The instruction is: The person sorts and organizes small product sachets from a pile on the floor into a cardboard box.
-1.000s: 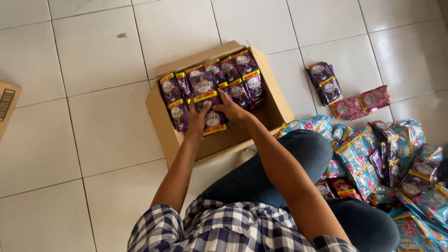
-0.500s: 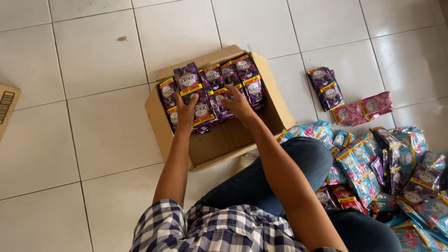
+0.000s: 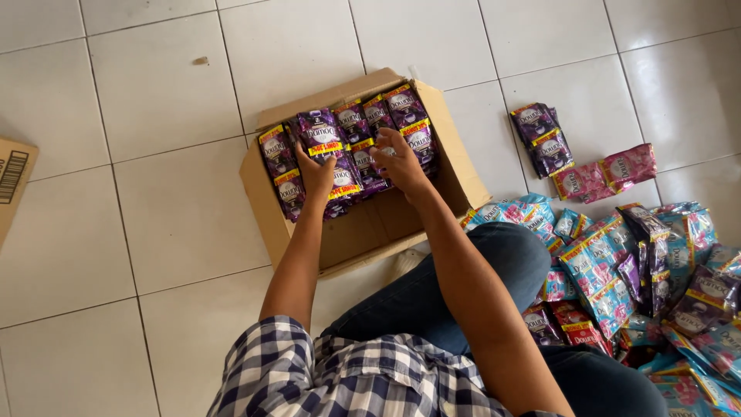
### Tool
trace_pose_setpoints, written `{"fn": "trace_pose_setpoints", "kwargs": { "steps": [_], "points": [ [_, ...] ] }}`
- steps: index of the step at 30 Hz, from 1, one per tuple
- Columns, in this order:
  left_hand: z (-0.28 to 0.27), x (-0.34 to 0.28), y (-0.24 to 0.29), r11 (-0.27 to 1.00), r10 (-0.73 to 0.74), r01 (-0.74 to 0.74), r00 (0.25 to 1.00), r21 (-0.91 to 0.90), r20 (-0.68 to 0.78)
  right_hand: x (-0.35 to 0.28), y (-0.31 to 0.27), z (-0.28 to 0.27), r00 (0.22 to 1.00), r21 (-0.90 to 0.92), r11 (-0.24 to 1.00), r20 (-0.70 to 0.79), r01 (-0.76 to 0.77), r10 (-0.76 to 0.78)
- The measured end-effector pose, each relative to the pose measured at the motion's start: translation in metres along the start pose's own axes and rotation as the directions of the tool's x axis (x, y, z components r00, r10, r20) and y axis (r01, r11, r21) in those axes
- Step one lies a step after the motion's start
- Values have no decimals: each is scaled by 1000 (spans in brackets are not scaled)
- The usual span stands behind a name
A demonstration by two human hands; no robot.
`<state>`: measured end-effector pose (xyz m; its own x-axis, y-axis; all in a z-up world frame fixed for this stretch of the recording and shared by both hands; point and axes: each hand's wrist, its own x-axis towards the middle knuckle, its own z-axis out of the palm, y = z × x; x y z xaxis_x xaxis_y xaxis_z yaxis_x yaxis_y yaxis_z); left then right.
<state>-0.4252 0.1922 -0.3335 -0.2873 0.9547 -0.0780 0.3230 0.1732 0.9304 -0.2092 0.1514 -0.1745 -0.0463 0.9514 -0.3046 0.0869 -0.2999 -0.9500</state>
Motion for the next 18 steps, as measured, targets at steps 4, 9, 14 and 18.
{"fn": "trace_pose_setpoints", "kwargs": {
  "steps": [4, 9, 14, 18],
  "points": [
    [1, 8, -3, 999, -48, 48, 999, -25, 2, 8, 0, -8, 1000, 88, 996, -21, 20, -18],
    [-32, -18, 80, 948, -13, 81, 976, -309, 218, -25, -55, -45, 994, 401, 912, -104, 84, -46],
    [-22, -62, 117, 973, 146, -15, 812, -231, 564, -65, -91, -85, 968, 568, 790, -217, 232, -128],
    [7, -99, 146, 922, 65, -343, 598, 182, 799, -82, -89, -109, 944, 602, 739, -297, 303, -144]
  ]
}}
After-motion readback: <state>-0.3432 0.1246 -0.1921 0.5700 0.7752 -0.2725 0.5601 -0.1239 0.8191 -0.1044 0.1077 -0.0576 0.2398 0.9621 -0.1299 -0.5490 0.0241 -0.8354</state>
